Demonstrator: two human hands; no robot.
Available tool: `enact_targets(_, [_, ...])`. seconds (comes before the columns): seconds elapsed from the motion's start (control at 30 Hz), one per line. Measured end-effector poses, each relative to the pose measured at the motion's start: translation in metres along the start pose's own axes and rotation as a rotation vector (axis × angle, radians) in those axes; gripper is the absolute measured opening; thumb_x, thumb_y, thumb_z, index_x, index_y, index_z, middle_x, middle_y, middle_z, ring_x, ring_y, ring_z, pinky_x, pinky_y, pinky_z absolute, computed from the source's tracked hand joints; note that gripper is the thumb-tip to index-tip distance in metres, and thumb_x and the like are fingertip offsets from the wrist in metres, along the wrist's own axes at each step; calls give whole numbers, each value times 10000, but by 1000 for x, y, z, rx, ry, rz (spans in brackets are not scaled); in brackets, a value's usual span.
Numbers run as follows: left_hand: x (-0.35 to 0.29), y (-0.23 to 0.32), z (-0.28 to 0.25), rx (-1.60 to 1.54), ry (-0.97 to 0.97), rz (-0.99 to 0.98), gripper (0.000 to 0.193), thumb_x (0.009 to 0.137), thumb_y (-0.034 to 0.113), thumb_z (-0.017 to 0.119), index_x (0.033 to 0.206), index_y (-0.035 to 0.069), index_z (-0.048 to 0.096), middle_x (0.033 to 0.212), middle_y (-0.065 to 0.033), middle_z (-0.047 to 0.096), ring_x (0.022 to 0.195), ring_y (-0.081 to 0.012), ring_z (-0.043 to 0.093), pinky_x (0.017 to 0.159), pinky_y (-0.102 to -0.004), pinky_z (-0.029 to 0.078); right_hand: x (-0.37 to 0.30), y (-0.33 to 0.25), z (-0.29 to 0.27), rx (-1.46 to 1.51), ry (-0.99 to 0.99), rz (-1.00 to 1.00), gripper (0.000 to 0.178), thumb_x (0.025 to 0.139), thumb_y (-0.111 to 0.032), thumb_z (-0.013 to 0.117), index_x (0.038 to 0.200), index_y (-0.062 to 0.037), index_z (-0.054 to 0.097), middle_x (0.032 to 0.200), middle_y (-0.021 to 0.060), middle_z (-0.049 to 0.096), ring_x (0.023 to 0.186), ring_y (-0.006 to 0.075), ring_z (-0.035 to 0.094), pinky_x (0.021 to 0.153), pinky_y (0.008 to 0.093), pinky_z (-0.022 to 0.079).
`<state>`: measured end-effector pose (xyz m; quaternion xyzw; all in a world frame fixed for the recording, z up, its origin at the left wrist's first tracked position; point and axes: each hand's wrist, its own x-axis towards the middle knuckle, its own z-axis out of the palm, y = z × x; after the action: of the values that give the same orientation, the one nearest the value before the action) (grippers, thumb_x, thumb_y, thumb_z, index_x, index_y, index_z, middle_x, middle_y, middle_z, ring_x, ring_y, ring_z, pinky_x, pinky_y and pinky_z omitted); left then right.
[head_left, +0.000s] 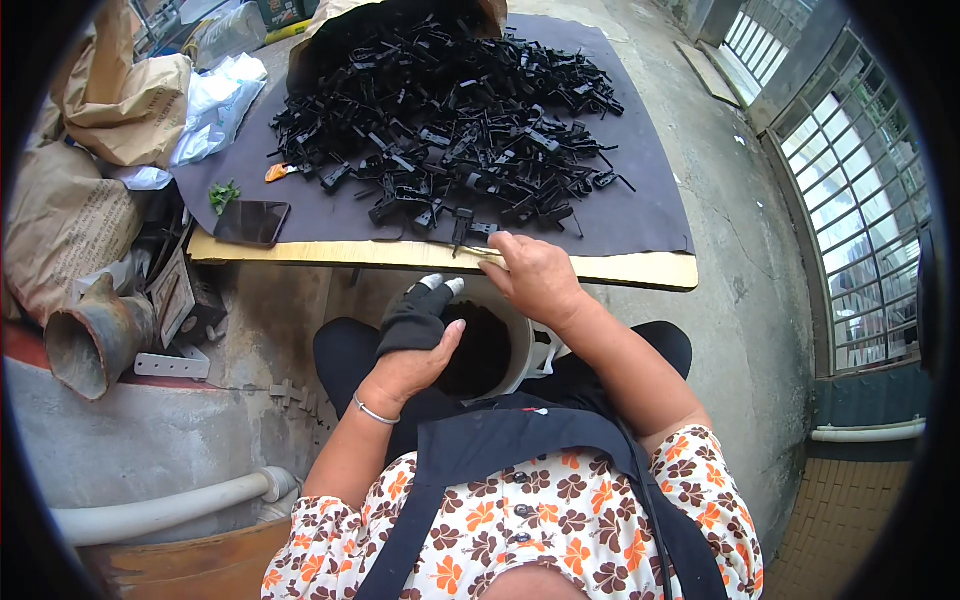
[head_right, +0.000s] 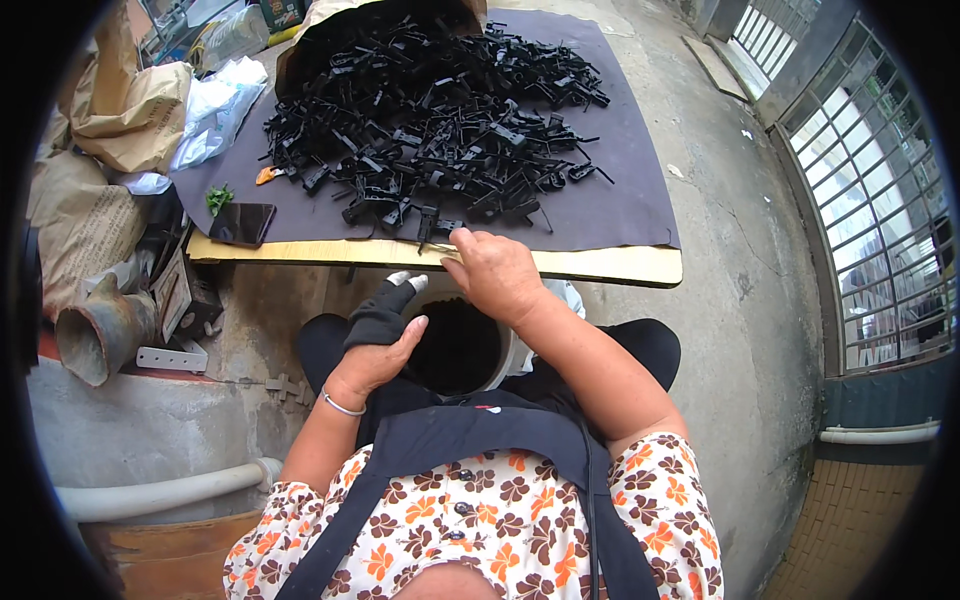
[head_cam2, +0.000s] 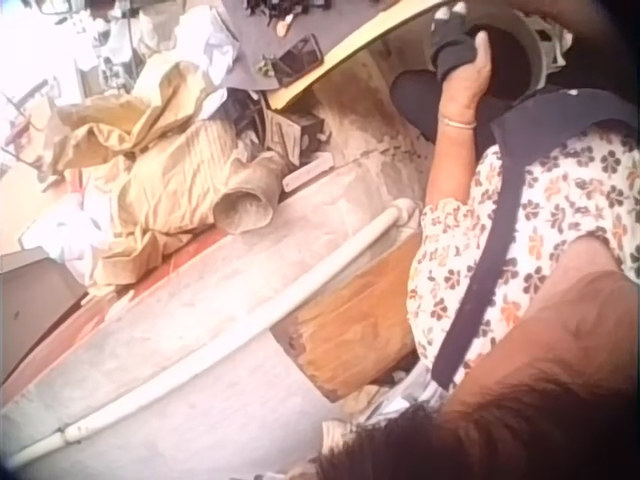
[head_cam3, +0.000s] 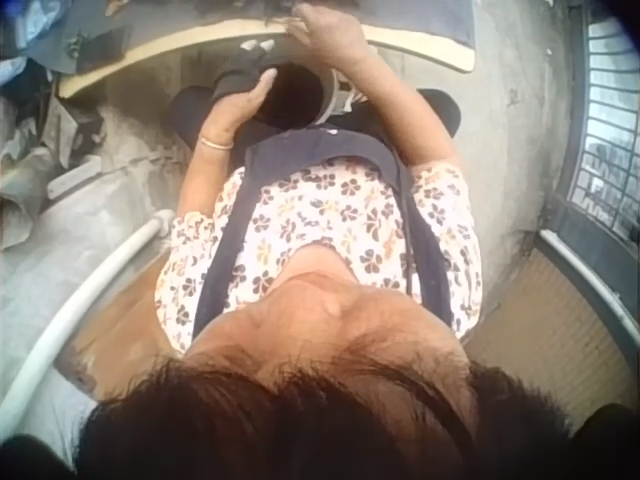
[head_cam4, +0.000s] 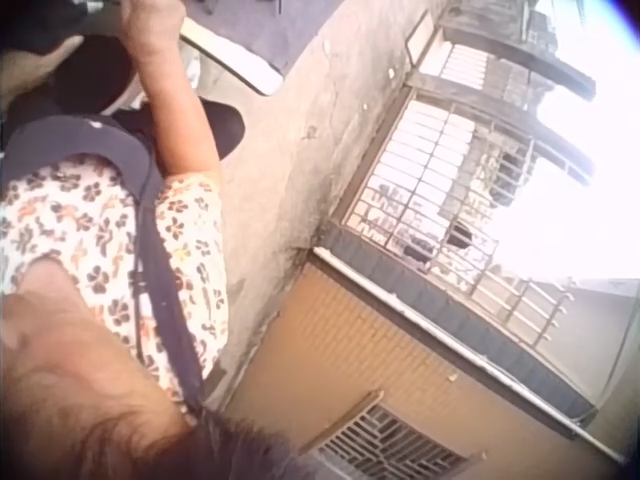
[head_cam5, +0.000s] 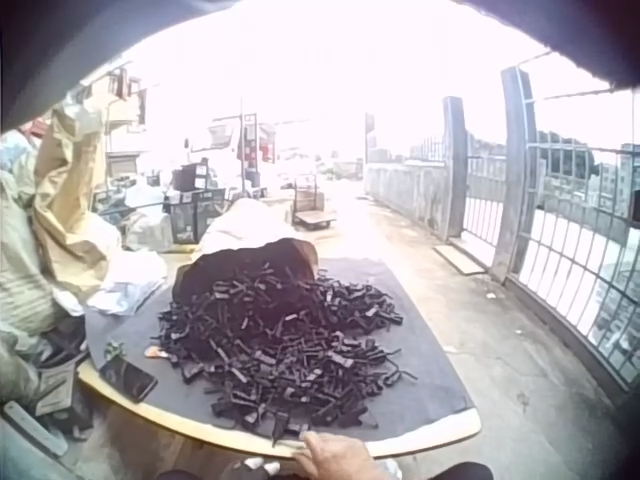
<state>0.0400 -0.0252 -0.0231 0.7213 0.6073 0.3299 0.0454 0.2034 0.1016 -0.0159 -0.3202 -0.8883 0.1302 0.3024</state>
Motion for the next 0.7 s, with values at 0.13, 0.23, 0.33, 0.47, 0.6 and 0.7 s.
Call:
enact_targets(0.13, [-3, -4, 11, -167, 47, -111, 353, 885, 153, 551, 1200, -7, 539, 1077, -182, 620, 982, -296, 611, 845, -365, 475, 3, 7, 12, -73, -37, -43, 132, 822, -155, 614, 783, -59, 531, 714, 123, 598, 660, 313, 607, 587, 413, 481])
enact_targets(0.23, [-1, 3, 7, -1229, 56, -775, 276, 953, 161, 489, 1174, 17, 567, 1035, -92, 644, 910, -178, 627, 807, -303, 500, -9, -8, -1, 274, 93, -89, 72, 800, -28, 623, 867, -34, 599, 735, 113, 621, 658, 290, 611, 596, 352, 488])
enact_targets(0.33, [0, -1, 9, -1779, 72, -939, 285, 960, 185, 494, 1202, 45, 552, 1008, -70, 644, 873, -143, 620, 761, -266, 508, -27, -22, -3, 507, -96, -81, 77, 807, -46, 638, 877, -21, 615, 766, 125, 631, 675, 271, 630, 611, 331, 492])
enact_targets(0.47, [6, 14, 8, -1411, 150, -639, 272, 958, 130, 484, 1182, -2, 567, 927, -61, 643, 799, -135, 598, 738, -267, 486, -30, -37, -25, 561, -224, 45, 162, 799, -169, 676, 878, -45, 609, 791, 119, 634, 737, 288, 626, 645, 347, 503])
enact_targets(0.6, [9, 28, 0, -797, 77, -301, 284, 953, 98, 473, 1193, -32, 550, 886, -56, 637, 754, -105, 572, 695, -240, 470, -24, -50, -37, 435, -55, -111, 236, 774, -234, 718, 803, -42, 584, 731, 113, 608, 683, 271, 613, 594, 332, 484])
enact_targets(0.7, [7, 37, -20, -920, -178, -522, 333, 945, 90, 481, 1254, -31, 508, 974, -63, 638, 808, -99, 578, 722, -234, 475, -22, -48, -36, 612, -181, 230, 229, 796, -157, 720, 742, -21, 543, 631, 37, 548, 544, 99, 478, 500, 255, 397])
